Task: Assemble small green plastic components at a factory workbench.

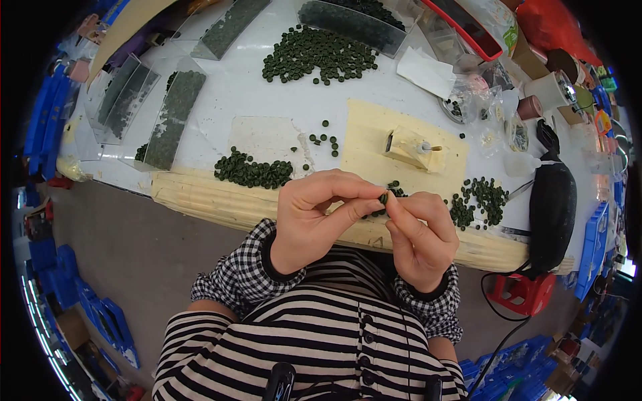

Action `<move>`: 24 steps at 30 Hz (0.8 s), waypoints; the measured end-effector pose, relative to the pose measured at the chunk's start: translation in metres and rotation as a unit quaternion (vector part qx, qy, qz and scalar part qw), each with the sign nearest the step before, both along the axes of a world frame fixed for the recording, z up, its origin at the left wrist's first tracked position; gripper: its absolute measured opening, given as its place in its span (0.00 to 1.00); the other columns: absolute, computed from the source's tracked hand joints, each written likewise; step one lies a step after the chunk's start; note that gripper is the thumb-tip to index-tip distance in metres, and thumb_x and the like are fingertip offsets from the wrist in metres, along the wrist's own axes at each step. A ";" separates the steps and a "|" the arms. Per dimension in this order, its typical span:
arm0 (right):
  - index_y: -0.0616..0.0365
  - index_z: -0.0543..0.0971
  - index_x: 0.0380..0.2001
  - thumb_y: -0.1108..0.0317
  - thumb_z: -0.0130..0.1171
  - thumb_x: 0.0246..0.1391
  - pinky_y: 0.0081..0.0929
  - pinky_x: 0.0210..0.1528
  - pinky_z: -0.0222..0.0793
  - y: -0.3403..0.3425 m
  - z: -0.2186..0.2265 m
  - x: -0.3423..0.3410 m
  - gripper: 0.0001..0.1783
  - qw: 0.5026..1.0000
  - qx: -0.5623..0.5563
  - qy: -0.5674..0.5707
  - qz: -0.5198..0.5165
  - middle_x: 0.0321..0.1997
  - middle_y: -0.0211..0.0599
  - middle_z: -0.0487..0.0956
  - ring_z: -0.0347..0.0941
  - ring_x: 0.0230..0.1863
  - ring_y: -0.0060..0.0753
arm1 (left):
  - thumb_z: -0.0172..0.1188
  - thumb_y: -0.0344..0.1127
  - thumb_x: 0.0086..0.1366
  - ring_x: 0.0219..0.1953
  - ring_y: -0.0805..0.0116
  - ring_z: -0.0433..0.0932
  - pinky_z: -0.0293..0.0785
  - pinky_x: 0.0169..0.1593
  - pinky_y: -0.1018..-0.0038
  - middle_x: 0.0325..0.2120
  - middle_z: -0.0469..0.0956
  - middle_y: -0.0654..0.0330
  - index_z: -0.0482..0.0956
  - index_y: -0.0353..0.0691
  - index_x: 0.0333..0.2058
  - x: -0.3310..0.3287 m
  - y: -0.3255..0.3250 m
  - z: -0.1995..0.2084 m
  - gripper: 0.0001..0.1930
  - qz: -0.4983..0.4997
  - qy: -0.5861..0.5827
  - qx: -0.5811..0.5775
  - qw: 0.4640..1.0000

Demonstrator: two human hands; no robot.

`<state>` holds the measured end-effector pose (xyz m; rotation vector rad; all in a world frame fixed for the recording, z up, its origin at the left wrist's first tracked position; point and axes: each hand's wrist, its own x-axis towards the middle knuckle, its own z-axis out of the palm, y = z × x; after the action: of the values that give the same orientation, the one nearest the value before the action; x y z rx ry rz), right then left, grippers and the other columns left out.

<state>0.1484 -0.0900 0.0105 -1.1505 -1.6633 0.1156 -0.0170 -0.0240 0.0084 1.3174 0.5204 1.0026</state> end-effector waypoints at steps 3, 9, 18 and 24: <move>0.61 0.83 0.43 0.76 0.68 0.42 0.26 0.29 0.66 0.000 0.001 0.000 0.20 1.000 0.001 -0.002 0.002 0.34 0.35 0.79 0.71 0.29 0.33 | 0.61 0.19 0.59 0.39 0.70 0.80 0.77 0.44 0.78 0.36 0.81 0.53 0.82 0.30 0.40 0.000 0.000 0.000 0.09 0.001 0.000 0.005 1.000; 0.61 0.83 0.43 0.78 0.67 0.43 0.25 0.29 0.67 0.000 0.002 0.000 0.20 1.000 -0.010 0.010 0.005 0.34 0.35 0.80 0.72 0.29 0.32 | 0.63 0.19 0.59 0.38 0.70 0.80 0.77 0.43 0.78 0.36 0.81 0.53 0.82 0.30 0.40 0.000 0.001 -0.004 0.09 0.003 -0.008 0.016 1.000; 0.62 0.82 0.45 0.81 0.66 0.43 0.23 0.29 0.67 0.002 0.002 0.000 0.21 0.999 -0.022 0.042 0.016 0.34 0.35 0.79 0.72 0.30 0.30 | 0.68 0.22 0.54 0.35 0.69 0.81 0.76 0.39 0.77 0.32 0.83 0.55 0.82 0.33 0.38 0.003 0.002 -0.001 0.11 0.055 0.038 0.120 0.991; 0.61 0.82 0.45 0.81 0.66 0.43 0.23 0.30 0.67 0.002 0.001 0.000 0.21 0.999 -0.024 0.041 0.010 0.34 0.34 0.79 0.72 0.30 0.30 | 0.67 0.17 0.52 0.35 0.67 0.80 0.75 0.39 0.76 0.32 0.82 0.53 0.81 0.30 0.40 0.000 0.002 -0.001 0.14 0.066 0.076 0.204 0.974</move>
<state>0.1482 -0.0879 0.0117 -1.1506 -1.6073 0.2134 -0.0165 -0.0219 0.0074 1.7544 0.5414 1.1642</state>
